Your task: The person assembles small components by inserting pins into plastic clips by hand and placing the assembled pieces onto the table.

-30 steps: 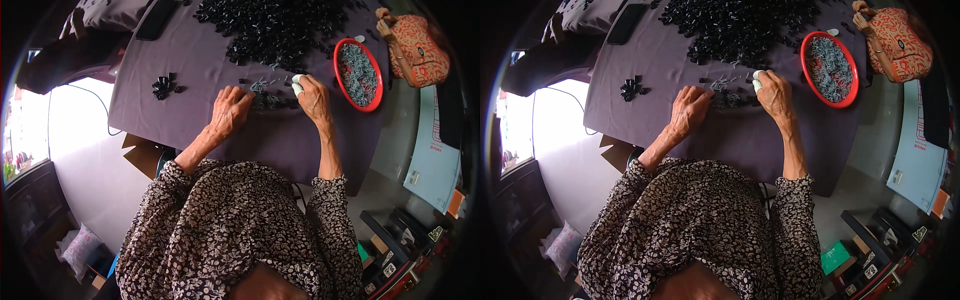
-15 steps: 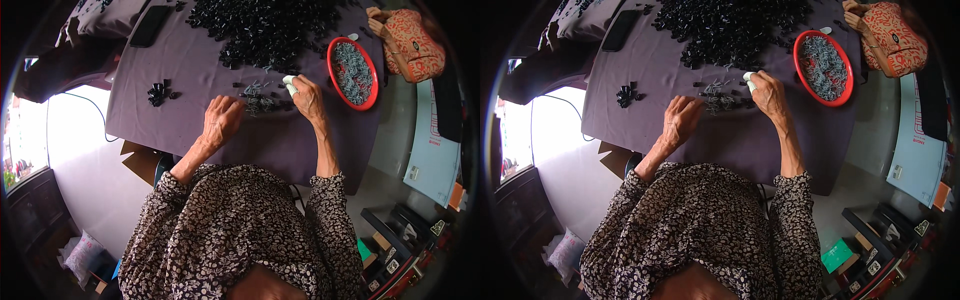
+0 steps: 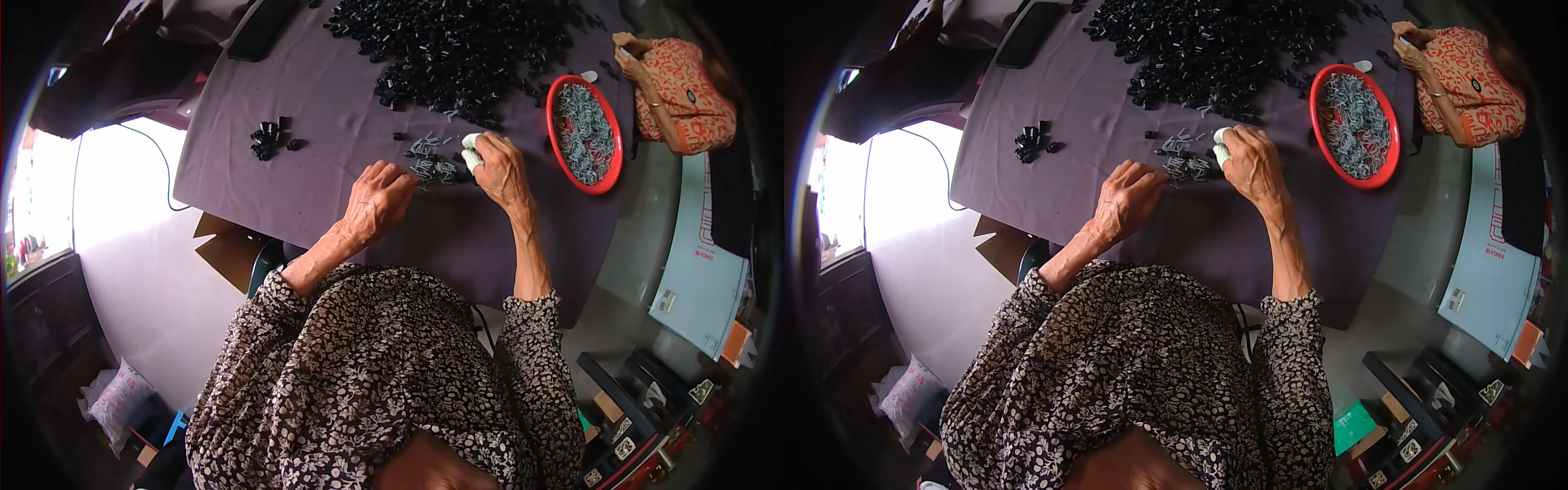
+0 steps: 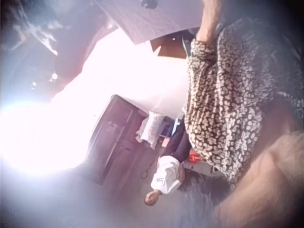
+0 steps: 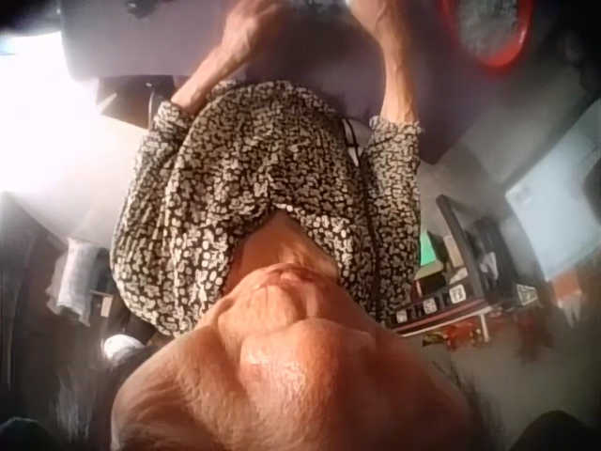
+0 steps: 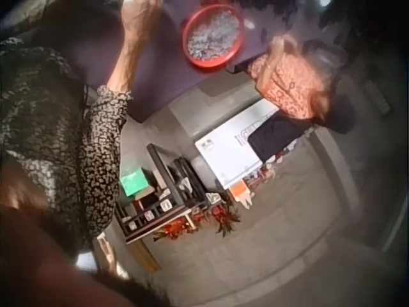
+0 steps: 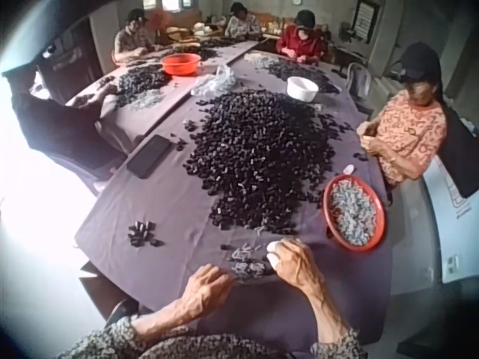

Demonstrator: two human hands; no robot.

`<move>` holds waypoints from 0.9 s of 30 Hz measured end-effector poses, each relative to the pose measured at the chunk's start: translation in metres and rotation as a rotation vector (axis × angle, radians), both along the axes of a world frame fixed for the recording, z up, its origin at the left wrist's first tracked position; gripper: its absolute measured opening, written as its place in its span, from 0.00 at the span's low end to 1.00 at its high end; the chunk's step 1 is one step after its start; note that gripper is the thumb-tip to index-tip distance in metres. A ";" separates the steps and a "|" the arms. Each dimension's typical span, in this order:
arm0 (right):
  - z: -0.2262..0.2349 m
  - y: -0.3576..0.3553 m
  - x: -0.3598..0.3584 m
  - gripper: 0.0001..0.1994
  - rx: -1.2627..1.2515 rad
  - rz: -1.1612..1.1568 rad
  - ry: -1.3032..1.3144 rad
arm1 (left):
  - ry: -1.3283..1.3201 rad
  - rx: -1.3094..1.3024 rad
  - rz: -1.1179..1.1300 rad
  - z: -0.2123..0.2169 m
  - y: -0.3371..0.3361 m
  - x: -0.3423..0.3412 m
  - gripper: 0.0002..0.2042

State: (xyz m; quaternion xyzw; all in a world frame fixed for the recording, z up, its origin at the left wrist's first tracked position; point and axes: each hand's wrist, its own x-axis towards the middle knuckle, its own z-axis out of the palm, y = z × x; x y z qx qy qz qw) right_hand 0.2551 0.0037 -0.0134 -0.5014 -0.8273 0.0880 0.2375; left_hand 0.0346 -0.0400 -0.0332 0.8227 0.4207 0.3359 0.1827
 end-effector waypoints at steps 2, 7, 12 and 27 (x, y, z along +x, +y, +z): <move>0.002 -0.005 -0.002 0.06 -0.045 0.022 -0.052 | -0.012 -0.001 0.013 -0.004 0.002 0.001 0.08; 0.006 -0.004 0.010 0.06 -0.095 -0.081 0.098 | -0.045 0.014 0.032 0.003 0.008 -0.002 0.07; 0.000 0.004 0.033 0.08 -0.125 -0.166 0.070 | -0.052 -0.013 0.022 0.003 0.006 0.000 0.07; -0.010 0.014 0.029 0.06 -0.061 -0.043 -0.043 | -0.088 0.009 -0.066 0.012 0.020 0.026 0.06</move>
